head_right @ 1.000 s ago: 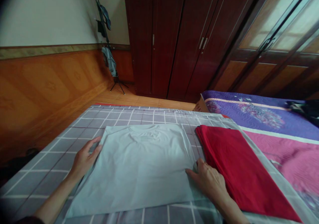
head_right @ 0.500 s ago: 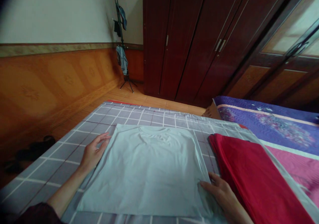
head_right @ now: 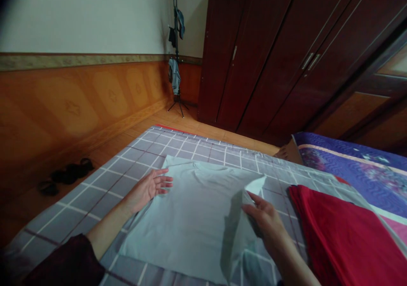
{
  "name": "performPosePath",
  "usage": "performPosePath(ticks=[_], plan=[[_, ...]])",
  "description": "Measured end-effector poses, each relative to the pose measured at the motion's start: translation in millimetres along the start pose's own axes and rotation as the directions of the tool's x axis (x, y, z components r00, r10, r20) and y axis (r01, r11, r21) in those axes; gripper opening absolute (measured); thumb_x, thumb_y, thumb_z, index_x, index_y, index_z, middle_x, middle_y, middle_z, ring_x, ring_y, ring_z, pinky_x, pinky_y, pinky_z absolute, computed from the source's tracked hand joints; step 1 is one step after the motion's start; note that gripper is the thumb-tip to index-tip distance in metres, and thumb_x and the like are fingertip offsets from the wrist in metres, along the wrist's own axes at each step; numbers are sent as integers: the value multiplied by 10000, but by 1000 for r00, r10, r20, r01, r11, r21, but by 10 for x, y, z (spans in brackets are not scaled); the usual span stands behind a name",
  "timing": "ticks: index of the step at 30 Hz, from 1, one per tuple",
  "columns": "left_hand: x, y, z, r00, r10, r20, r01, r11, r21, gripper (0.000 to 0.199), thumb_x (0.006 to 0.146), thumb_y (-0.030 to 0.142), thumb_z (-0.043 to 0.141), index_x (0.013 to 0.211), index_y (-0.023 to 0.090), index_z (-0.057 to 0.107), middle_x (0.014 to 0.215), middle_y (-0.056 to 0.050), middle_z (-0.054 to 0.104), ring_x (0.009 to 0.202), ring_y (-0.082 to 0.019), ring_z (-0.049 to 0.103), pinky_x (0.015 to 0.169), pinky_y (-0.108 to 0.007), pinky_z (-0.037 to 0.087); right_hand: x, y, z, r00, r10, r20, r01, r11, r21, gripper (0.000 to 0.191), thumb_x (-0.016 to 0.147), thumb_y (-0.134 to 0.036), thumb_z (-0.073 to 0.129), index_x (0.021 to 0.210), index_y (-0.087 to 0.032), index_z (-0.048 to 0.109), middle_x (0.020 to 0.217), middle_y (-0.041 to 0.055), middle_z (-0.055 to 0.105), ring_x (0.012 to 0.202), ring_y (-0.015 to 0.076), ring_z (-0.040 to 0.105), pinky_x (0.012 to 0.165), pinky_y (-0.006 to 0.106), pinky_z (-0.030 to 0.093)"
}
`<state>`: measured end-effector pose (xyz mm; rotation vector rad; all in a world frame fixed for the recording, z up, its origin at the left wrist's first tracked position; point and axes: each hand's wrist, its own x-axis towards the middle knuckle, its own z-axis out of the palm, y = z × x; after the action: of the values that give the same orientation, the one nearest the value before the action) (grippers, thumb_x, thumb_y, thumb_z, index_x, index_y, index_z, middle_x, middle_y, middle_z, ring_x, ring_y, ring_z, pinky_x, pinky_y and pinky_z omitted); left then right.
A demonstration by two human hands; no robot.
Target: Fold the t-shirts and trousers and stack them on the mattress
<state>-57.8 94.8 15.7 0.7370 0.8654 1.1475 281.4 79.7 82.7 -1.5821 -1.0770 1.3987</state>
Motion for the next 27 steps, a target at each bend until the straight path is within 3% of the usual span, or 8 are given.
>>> performPosePath(ticks=[2,4,6,10,16,19,22,27], plan=[[-9,1,24,996,-66,61,72,993,-91,610,849,614,498,1229,137,482,1150,-179,635,993,-253,642,787,-347,496,149,-160,427,983,-99,157,104,994,-28,506,659,-334,600,1116,-119,631,790,83,723,654,227,685,580,291,527],[-6,-2,19,991,-111,72,121,982,-145,621,860,647,445,1219,142,488,1160,-181,630,995,-253,643,811,-363,491,244,-263,927,924,-209,322,291,928,-233,441,704,-241,513,1106,-103,631,858,81,723,727,212,682,643,285,530],[9,-13,-7,991,-123,56,131,978,-165,602,858,655,439,1188,157,515,1107,-153,657,955,-233,655,811,-352,489,250,-267,1430,861,-284,422,496,652,-574,408,710,-130,438,1062,-130,645,880,58,721,760,188,672,663,263,516],[46,-53,-68,996,-82,35,85,992,-96,536,848,602,514,1143,158,580,1033,-104,688,925,-224,649,806,-326,484,28,-15,2112,819,-277,502,571,465,-676,386,674,-63,499,1013,-154,658,887,81,716,822,239,664,728,326,500],[52,-95,-80,999,49,21,-50,997,52,548,771,298,690,1262,137,506,1165,-118,641,1001,-246,620,841,-319,463,-265,301,2098,771,-252,584,636,355,-686,630,711,-75,471,1339,-108,444,947,120,708,803,264,674,718,361,516],[76,-90,-61,998,63,6,-64,993,95,694,685,173,693,1327,161,432,1219,-110,608,1022,-254,609,840,-315,465,-336,400,1977,702,-358,616,712,388,-586,754,707,-114,481,1434,-85,284,1119,148,653,928,253,650,790,353,520],[122,-74,-37,995,74,-73,-59,979,195,812,589,75,626,1359,176,389,1269,-91,574,1059,-252,584,830,-289,467,-403,531,1920,623,-455,636,782,382,-492,772,686,-100,467,1434,-84,276,1100,146,632,949,250,621,807,363,523],[157,-67,-38,986,65,-156,-15,953,302,889,540,75,558,1397,157,335,1289,-100,555,1019,-249,594,738,-264,480,-490,729,1875,567,-586,579,820,339,-461,771,727,-112,445,1451,-97,179,1061,139,607,929,267,585,811,430,516]])
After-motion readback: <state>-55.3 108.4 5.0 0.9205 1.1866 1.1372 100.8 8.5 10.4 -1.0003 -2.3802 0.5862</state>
